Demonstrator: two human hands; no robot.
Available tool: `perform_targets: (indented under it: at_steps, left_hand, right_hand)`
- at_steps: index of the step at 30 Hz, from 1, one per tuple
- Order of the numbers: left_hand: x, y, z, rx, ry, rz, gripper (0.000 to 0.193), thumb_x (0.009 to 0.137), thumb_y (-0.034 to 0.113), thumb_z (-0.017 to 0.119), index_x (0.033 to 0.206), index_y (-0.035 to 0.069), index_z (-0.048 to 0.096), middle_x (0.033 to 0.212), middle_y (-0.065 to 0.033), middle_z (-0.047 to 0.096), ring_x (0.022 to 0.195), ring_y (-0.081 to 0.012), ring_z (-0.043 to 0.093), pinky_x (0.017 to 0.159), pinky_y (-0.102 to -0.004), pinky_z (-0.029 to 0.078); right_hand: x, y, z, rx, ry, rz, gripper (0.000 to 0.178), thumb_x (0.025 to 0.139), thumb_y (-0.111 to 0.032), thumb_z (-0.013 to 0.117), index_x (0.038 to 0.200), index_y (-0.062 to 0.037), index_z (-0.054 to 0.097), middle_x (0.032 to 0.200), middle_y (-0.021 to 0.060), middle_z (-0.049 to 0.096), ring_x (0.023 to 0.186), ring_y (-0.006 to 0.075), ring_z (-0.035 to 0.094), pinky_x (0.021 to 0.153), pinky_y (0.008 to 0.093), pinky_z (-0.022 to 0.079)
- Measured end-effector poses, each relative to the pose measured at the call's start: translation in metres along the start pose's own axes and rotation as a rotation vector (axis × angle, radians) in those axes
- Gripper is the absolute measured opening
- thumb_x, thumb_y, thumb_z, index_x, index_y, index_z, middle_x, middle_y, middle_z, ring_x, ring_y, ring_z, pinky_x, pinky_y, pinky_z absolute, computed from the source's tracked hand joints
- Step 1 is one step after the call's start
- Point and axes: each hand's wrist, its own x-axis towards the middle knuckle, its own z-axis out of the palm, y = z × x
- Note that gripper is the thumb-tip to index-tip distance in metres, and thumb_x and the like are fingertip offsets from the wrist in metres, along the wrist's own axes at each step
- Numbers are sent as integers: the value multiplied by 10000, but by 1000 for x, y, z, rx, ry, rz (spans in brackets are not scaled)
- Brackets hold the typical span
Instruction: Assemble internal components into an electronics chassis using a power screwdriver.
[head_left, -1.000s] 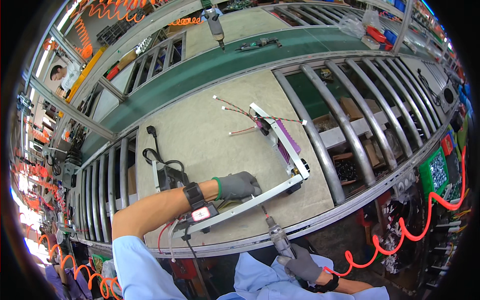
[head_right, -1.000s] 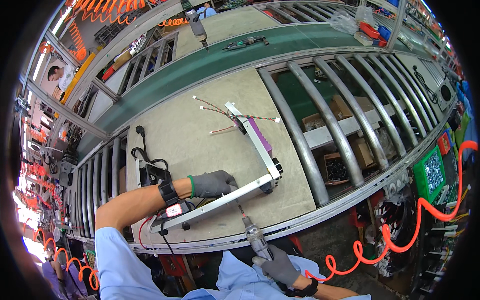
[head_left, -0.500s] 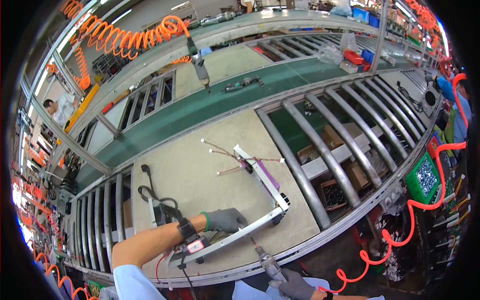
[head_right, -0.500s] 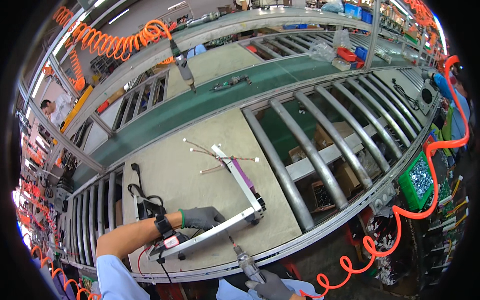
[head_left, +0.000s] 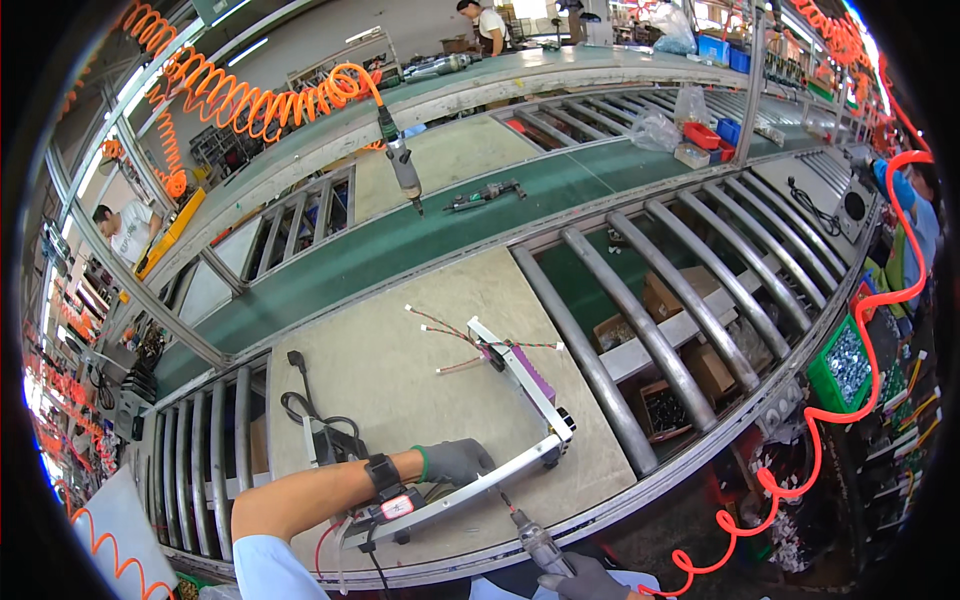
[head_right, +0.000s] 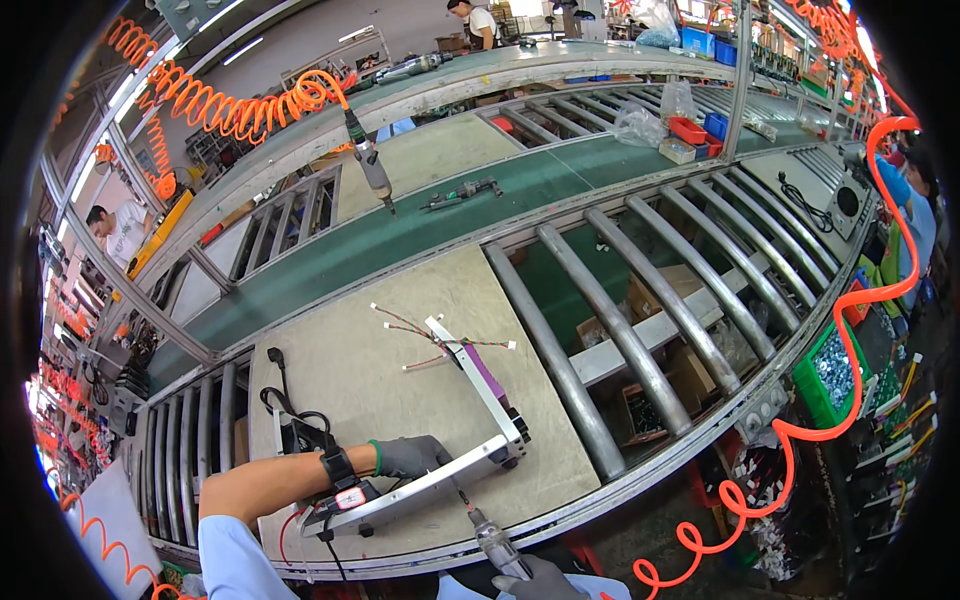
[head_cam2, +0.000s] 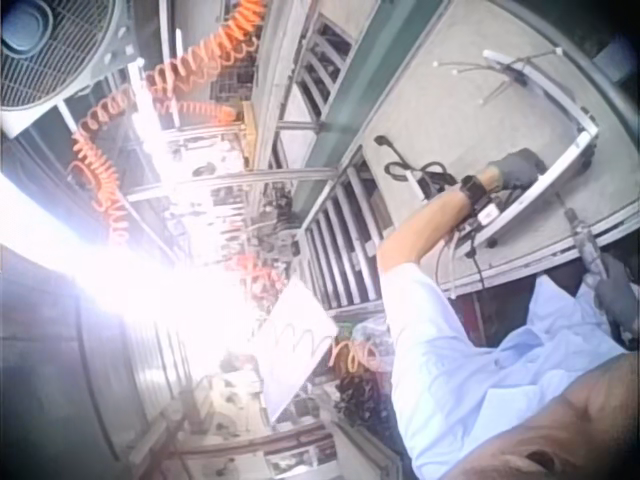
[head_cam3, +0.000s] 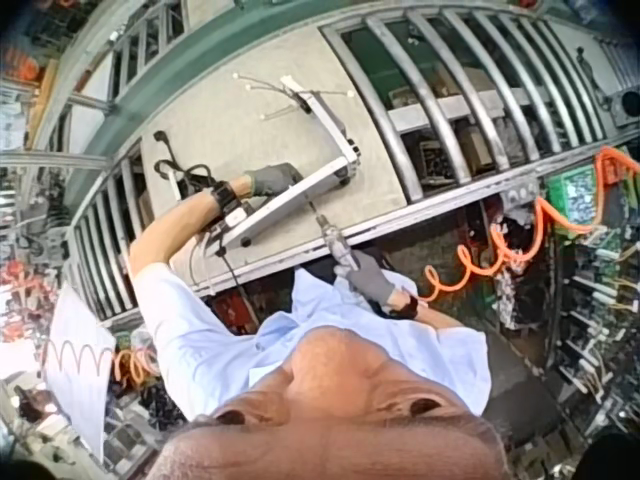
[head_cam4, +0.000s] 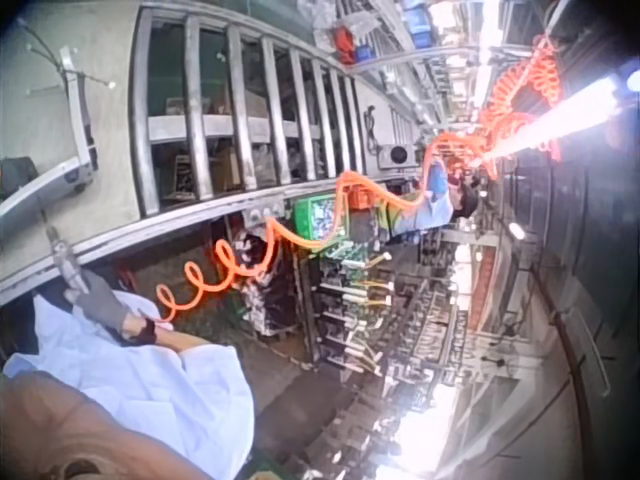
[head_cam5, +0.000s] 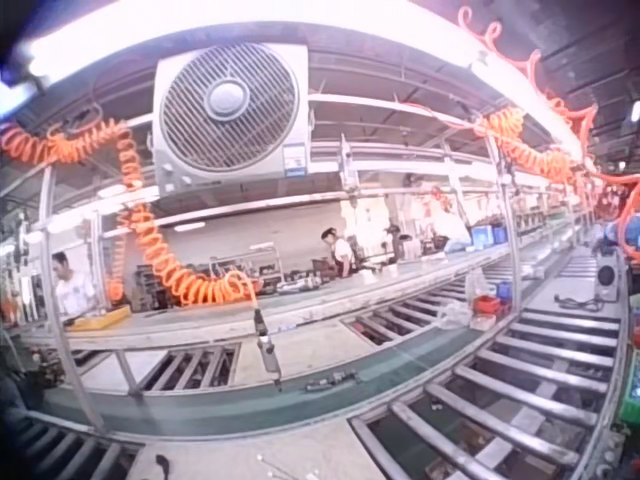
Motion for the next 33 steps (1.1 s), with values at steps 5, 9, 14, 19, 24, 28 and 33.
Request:
perform_targets:
  at_steps: [5, 9, 14, 19, 24, 28, 33]
  left_hand:
    - [-1, 5, -1, 118, 4, 35, 406, 861, 214, 692, 1225, 49, 761, 998, -100, 769, 812, -174, 673, 734, -348, 538]
    - [-1, 9, -3, 242, -29, 33, 438, 861, 224, 674, 1256, 49, 745, 1020, -117, 770, 803, -200, 674, 734, -365, 538]
    - [7, 5, -3, 249, -89, 3, 448, 847, 226, 673, 1248, 40, 747, 994, -123, 765, 780, -197, 657, 714, -380, 526]
    - [16, -6, -1, 206, -73, 123, 425, 826, 201, 670, 1198, 15, 760, 878, -97, 727, 718, -162, 603, 642, -352, 500]
    - [20, -11, -2, 28, -147, 95, 366, 780, 104, 655, 1103, -41, 747, 769, -27, 641, 660, -128, 525, 570, -335, 442]
    - [23, -13, -6, 180, -138, 221, 283, 766, 121, 648, 977, -53, 722, 762, -27, 627, 691, -131, 487, 588, -356, 416]
    - [23, -13, -5, 231, -79, 240, 299, 801, 186, 643, 961, -54, 720, 782, -78, 678, 711, -152, 546, 629, -386, 471]
  right_hand:
    - [-1, -4, -2, 9, -15, 20, 227, 937, -214, 754, 1039, -71, 610, 720, -7, 545, 573, 82, 491, 520, 288, 419]
    - [0, -4, 0, 40, -16, 68, 206, 943, -198, 743, 1029, -67, 610, 720, -5, 548, 568, 86, 494, 515, 286, 419]
    - [2, -2, 3, 51, -4, 95, 188, 947, -191, 736, 1005, -72, 602, 705, -6, 538, 550, 92, 488, 498, 291, 410]
    - [1, -3, 5, 43, -1, 64, 207, 946, -221, 733, 1013, -78, 599, 685, -7, 524, 531, 96, 483, 481, 296, 402]
    - [1, -2, 7, 29, 9, 56, 229, 947, -254, 726, 1033, -83, 599, 673, -3, 533, 508, 105, 503, 472, 303, 416]
    - [2, 3, 7, -18, 28, 45, 262, 948, -264, 728, 1077, -70, 608, 700, 20, 568, 505, 115, 526, 474, 312, 432]
    - [3, 8, 4, -29, 3, 50, 303, 943, -233, 755, 1140, -31, 644, 789, 49, 649, 598, 131, 597, 554, 309, 490]
